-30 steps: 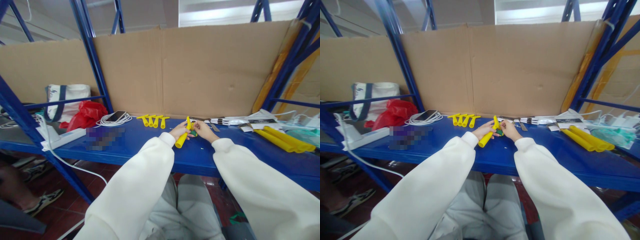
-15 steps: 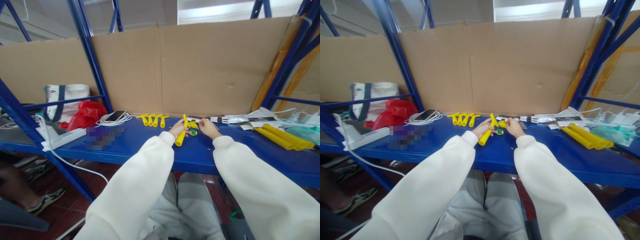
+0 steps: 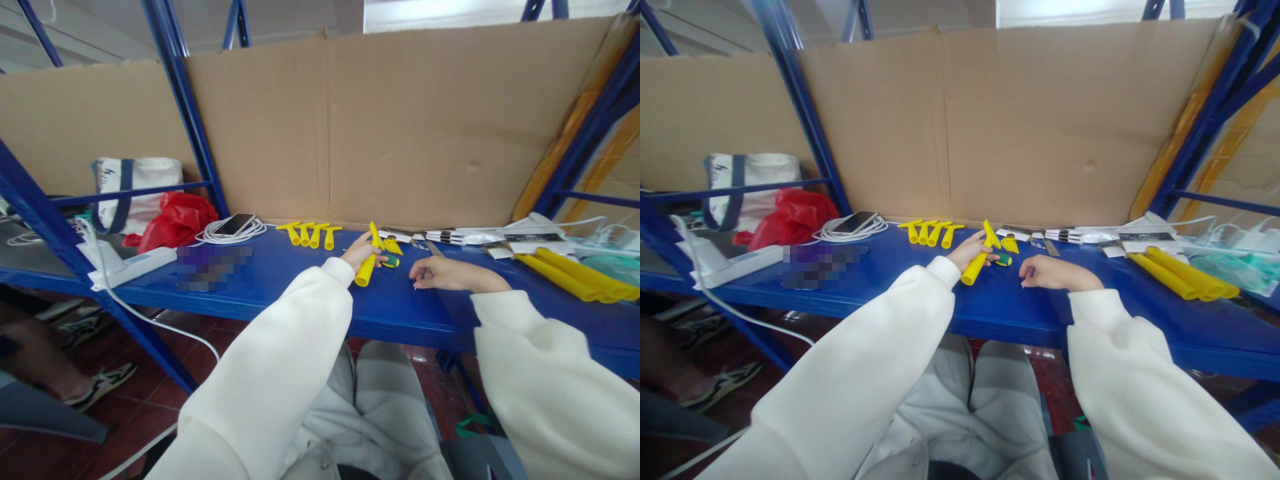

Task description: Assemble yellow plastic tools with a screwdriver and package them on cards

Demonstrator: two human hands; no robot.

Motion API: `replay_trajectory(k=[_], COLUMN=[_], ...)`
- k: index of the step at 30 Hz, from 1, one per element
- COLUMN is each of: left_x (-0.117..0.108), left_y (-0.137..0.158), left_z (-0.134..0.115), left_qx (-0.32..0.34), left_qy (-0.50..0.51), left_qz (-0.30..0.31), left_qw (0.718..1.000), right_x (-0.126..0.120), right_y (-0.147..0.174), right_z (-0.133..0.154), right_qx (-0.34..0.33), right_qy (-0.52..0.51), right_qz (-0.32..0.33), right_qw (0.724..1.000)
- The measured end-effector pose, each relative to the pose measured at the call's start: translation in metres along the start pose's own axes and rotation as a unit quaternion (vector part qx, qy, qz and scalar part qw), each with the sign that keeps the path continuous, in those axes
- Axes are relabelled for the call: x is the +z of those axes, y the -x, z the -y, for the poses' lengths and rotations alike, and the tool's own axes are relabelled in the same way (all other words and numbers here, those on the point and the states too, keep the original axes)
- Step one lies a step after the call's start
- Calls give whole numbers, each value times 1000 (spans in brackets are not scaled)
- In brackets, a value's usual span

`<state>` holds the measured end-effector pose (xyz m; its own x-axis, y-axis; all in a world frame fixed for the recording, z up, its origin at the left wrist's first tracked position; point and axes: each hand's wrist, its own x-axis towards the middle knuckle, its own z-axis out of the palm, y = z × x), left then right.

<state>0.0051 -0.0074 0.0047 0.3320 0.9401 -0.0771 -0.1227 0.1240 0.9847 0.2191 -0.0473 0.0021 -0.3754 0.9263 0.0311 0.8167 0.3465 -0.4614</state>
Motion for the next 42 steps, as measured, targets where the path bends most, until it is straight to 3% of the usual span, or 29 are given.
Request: replay_trajectory(k=[12,27,37,42], left_x=[1,-2,-2,-1], left_y=[3,-3,-3,0], left_z=[-2,0,1,-1], left_qx=[0,0,9,10], left_qy=[5,15,28,31], left_qz=[7,16,10,13], left_qw=[1000,1000,1000,999], right_x=[8,9,17,5], right_y=[6,5,-6,-20], right_z=[15,23,21,22], right_qx=[-54,-46,-50,-85], right_qy=[8,40,34,50], right_qz=[19,48,-11,-68], right_qw=[998,997,998,993])
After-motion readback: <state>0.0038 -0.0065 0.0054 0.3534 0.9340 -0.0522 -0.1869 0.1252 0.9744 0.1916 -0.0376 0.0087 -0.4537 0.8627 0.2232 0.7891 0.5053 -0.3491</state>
